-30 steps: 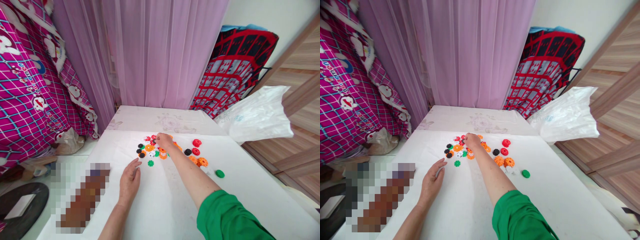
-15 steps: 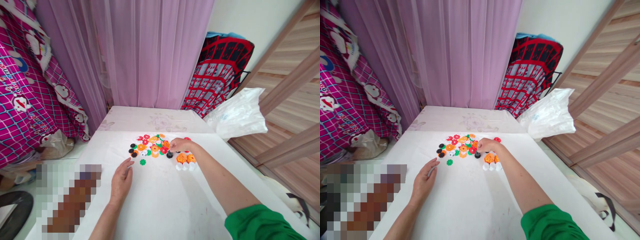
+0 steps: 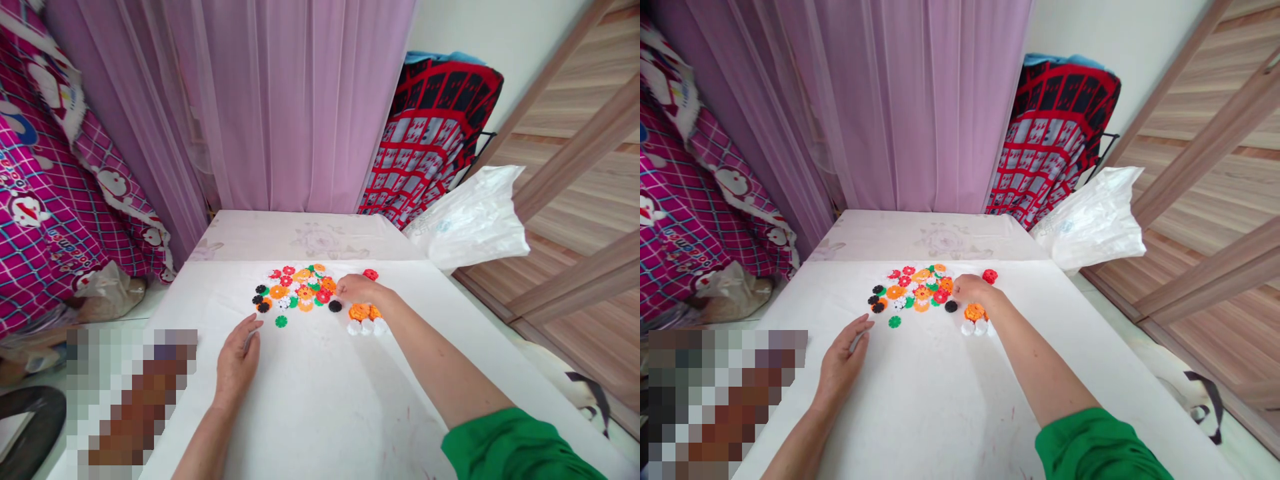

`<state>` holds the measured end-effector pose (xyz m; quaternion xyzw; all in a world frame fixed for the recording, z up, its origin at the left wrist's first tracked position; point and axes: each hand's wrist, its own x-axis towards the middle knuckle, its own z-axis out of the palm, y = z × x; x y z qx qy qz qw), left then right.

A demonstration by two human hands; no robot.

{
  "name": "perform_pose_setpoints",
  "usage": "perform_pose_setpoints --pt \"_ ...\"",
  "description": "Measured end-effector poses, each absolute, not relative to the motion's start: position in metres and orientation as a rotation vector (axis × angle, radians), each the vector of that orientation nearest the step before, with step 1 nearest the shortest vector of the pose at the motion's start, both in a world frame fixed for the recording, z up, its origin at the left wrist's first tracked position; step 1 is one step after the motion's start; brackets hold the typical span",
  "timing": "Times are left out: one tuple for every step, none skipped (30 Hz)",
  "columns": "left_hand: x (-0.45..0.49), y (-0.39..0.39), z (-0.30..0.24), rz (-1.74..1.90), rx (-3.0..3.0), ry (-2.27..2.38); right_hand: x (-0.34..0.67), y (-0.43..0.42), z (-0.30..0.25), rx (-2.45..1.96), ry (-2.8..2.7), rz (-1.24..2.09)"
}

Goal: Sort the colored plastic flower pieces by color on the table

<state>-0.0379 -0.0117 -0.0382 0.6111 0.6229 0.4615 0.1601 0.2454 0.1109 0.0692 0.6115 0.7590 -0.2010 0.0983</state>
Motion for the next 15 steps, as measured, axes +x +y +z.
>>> perform_pose_setpoints --pt "-0.037 -0.012 -0.038 1.326 1.734 1.769 0.245 0.11 0.071 1.813 2.248 -0.579" --pt "-0.037 -0.012 -0.038 1.343 1.712 1.758 0.244 0.109 0.072 1.816 2.249 -0.564" --pt "-0.037 -0.012 -0.039 1.373 1.675 1.748 0.242 0.108 0.073 1.821 2.256 -0.543" --pt "-0.038 -0.012 -0.039 1.417 1.622 1.74 0.239 0.107 0.075 1.823 2.277 -0.516" --pt "-0.038 -0.012 -0.039 1.472 1.552 1.735 0.234 0.106 0.075 1.824 2.316 -0.486" --pt "-0.039 -0.012 -0.039 1.531 1.468 1.734 0.228 0.106 0.076 1.823 2.37 -0.454" --pt "-0.041 -0.012 -0.039 1.584 1.379 1.735 0.219 0.105 0.075 1.816 2.434 -0.427" --pt "-0.042 -0.012 -0.039 1.628 1.295 1.736 0.209 0.104 0.073 1.797 2.504 -0.412" --pt "-0.043 -0.011 -0.04 1.658 1.227 1.735 0.197 0.103 0.07 1.766 2.574 -0.41" --pt "-0.045 -0.011 -0.04 1.677 1.177 1.731 0.183 0.101 0.067 1.727 2.635 -0.422" --pt "-0.046 -0.01 -0.04 1.688 1.146 1.725 0.169 0.099 0.062 1.677 2.695 -0.438" --pt "-0.047 -0.009 -0.041 1.693 1.135 1.721 0.155 0.097 0.057 1.635 2.753 -0.447" --pt "-0.047 -0.009 -0.041 1.692 1.139 1.719 0.142 0.095 0.052 1.598 2.8 -0.454" --pt "-0.048 -0.009 -0.042 1.688 1.151 1.721 0.129 0.092 0.047 1.579 2.831 -0.454" --pt "-0.048 -0.008 -0.042 1.68 1.167 1.725 0.118 0.089 0.043 1.574 2.848 -0.443"
